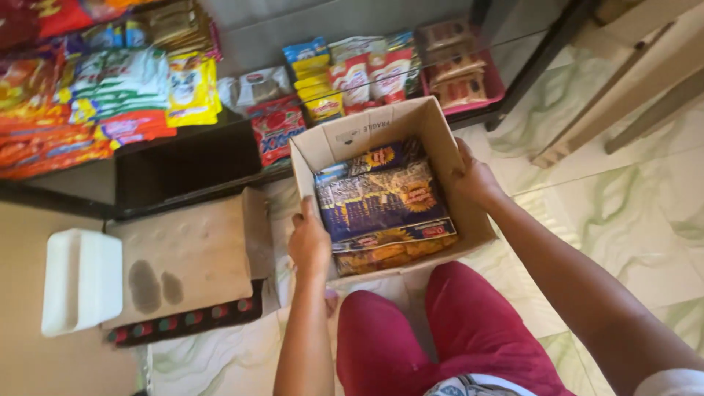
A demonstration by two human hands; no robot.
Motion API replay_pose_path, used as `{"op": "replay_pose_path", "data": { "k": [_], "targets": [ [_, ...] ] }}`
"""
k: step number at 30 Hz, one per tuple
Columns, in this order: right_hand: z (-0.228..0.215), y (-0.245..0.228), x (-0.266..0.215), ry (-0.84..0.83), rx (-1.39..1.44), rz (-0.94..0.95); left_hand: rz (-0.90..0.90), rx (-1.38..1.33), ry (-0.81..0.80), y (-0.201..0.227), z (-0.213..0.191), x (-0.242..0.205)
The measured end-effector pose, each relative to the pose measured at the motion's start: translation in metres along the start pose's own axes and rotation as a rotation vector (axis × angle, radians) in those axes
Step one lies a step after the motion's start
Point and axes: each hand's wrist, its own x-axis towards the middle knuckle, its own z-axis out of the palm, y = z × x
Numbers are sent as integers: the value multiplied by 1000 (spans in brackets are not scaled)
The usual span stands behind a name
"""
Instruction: Packing various bags of snacks from a shelf into a cardboard box.
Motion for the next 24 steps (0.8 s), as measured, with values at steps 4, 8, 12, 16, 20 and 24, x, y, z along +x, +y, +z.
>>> {"op": "replay_pose_path", "data": {
  "k": [4,8,12,16,20,24],
  "targets": [
    [31,-13,-5,-22,-19,-5,-38,40,14,-27,-19,-5],
    [49,-13,4,43,-14,-87,-57,51,15,-38,-30,6],
    [49,-32,2,28,-8,-71,-71,29,26,-50,-35,8],
    [46,-49,-12,10,-50,-24,-89,12,-6,-56,-33,1],
    [0,-101,-10,399,-35,-375,135,-48,292,-46,-47,18],
    [-87,-198,7,713,103,-653,399,-173,577,24,-154,44]
  ]
}}
